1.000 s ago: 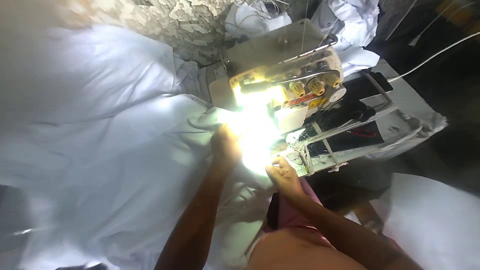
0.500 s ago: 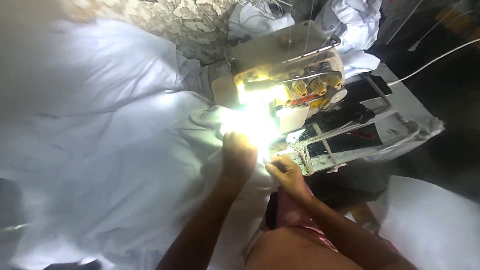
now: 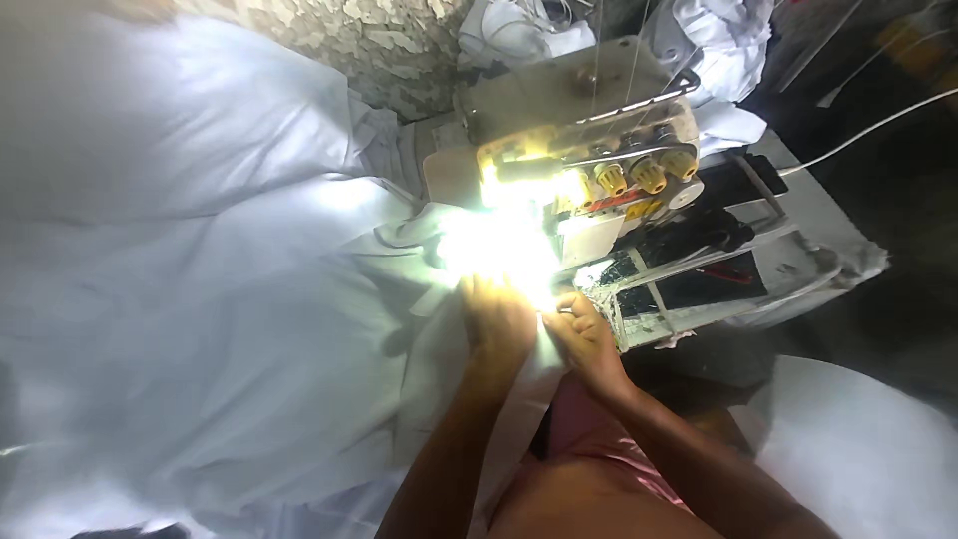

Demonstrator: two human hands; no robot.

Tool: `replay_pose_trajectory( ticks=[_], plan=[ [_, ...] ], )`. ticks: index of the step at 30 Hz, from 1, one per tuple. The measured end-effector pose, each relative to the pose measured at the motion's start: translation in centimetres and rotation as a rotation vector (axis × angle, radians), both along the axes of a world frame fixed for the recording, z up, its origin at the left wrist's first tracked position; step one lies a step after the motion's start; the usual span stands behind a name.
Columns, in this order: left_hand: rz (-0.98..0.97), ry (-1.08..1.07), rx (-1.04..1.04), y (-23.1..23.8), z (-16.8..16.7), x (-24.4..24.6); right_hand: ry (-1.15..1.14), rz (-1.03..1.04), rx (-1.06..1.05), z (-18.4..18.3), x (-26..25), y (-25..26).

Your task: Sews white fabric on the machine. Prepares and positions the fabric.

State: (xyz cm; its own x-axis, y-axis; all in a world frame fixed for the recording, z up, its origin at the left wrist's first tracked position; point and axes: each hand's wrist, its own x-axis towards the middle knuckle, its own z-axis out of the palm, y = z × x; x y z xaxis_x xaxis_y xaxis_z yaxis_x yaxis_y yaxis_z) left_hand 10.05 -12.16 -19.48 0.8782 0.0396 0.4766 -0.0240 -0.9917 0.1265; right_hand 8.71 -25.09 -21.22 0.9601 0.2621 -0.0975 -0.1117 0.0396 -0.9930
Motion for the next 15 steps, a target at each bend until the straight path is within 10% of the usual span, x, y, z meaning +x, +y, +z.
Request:
replay_pose_trajectory(
  ticks=[15],
  plan=[
    [-0.093,0.116,-0.082,2.0,0.9,0.0,-0.129,-0.067,0.018,0.1,-0.1,1.0]
  ],
)
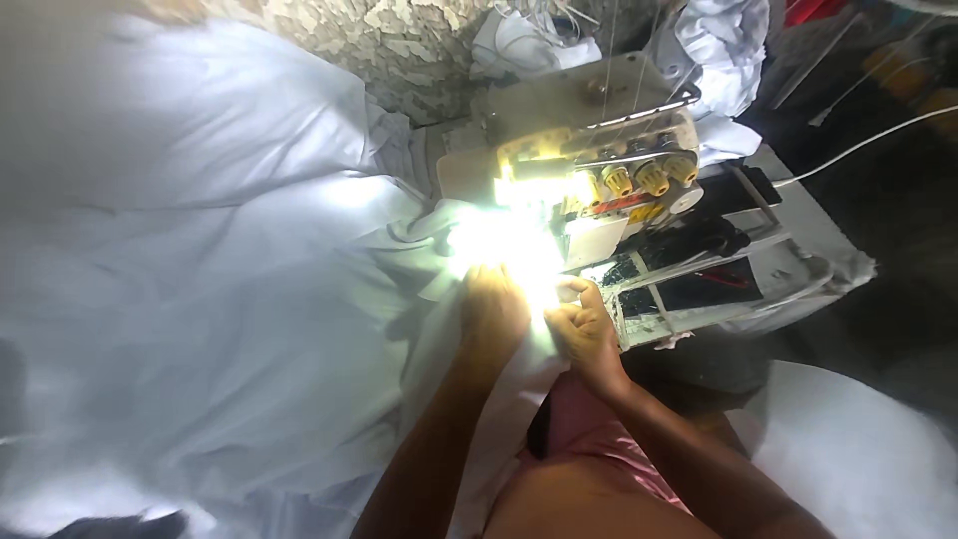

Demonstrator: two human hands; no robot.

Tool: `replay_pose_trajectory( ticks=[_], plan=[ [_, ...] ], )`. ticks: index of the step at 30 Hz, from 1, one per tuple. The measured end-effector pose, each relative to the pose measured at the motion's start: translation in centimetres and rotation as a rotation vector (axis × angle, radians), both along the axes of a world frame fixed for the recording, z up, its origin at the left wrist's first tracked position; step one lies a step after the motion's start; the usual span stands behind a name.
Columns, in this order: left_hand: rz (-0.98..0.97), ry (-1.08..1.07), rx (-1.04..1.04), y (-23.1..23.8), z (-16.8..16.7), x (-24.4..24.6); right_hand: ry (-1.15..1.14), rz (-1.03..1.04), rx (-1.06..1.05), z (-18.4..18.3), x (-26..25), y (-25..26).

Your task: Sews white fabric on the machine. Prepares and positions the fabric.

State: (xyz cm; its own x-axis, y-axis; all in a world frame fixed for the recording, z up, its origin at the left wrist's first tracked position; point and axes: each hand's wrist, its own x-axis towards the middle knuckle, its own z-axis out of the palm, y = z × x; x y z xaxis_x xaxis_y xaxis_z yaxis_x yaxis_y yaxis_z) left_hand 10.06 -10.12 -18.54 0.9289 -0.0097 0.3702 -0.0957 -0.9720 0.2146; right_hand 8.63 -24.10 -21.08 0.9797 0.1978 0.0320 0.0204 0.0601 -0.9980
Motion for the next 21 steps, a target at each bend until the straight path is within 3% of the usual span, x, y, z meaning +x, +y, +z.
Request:
replay_pose_trajectory(
  ticks=[11,15,21],
  plan=[
    [-0.025,0.120,-0.210,2.9,0.2,3.3,-0.166,-0.008,-0.205,1.2,1.8,0.2],
    [-0.071,0.168,-0.226,4.4,0.3,5.1,-0.152,-0.017,-0.186,1.2,2.2,0.4],
    [-0.128,0.060,-0.284,6.1,0.6,5.3,-0.136,-0.040,-0.110,2.0,2.8,1.2]
  ],
)
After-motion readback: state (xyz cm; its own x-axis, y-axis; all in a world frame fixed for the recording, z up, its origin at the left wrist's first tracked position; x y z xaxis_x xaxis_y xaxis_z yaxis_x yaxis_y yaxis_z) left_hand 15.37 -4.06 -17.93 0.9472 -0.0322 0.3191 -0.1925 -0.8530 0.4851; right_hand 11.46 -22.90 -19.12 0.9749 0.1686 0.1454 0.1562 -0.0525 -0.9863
